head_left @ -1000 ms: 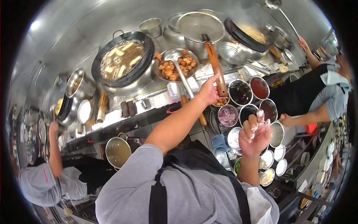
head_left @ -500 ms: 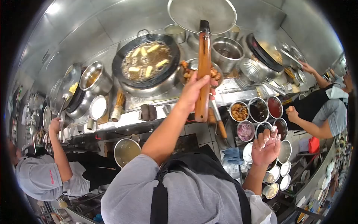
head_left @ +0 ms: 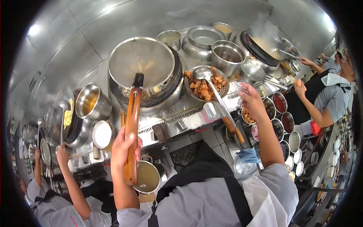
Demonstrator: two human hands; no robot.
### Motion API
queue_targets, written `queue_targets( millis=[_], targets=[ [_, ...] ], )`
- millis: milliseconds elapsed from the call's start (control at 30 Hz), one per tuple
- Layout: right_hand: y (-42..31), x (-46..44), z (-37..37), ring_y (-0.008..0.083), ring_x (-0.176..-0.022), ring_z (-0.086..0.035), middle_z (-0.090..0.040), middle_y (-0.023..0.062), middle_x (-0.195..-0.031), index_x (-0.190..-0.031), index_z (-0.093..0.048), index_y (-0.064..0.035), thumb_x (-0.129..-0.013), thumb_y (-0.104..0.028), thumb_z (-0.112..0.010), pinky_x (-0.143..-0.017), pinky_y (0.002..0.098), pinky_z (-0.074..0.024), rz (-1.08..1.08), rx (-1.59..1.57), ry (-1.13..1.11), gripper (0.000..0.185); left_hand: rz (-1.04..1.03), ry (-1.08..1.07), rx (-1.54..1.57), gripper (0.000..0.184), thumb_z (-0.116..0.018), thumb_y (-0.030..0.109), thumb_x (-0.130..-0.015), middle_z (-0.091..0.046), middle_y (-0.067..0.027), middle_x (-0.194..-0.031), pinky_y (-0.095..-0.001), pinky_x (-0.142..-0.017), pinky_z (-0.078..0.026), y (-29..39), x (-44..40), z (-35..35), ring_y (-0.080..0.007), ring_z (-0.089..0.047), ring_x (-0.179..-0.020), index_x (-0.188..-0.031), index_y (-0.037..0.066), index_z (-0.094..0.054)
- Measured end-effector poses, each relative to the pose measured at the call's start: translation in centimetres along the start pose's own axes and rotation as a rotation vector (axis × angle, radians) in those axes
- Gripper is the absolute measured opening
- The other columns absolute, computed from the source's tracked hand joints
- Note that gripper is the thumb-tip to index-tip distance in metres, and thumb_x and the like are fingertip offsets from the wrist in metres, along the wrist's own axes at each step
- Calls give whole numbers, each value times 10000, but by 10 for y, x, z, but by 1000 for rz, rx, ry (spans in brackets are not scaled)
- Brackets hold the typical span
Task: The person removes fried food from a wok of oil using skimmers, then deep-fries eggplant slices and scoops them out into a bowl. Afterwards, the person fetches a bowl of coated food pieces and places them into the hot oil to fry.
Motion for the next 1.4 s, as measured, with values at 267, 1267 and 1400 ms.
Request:
queue_targets(
  millis=[267, 1267, 1400],
  targets=[
    [-20, -270, 82, 146, -598, -598, -620, 91, -804, -1257, -561, -74, -853, -108, -631, -545, 321, -505, 287, 705, 118, 411, 139, 58, 92, 876, -806, 505, -716, -582, -144, -731, -288, -363, -463, -24, -13, -13, -180, -541, -435, -1275, 29, -328],
    [8, -631, -164, 401, -948, -657, -670, 262, -974, -903, -682, 2, -833, -218, -555, -868, 460, -515, 593, 1499, -89, 263, 151, 444, 386, 1000, -891, 397, -623, -615, -186, -754, -284, -385, -464, 9, -35, -65, -196, -546, -454, -1355, 15, -327],
    [12, -543, -171, 327, -1149, -580, -598, 245, -1216, -1290, -545, -20, -781, -143, -572, -981, 418, -444, 40, 1334, -546, 524, 79, 335, 318, 971, -853, 442, -673, -596, -161, -750, -263, -376, -448, 8, -30, -53, -169, -529, -445, -1357, 6, -320]
  ],
)
Point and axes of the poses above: each hand's wrist, its own x-axis away from the middle knuckle, its own z-axis out of the back of the hand, y = z × x, the point moved 6 cm from there along -x, towards the middle knuckle
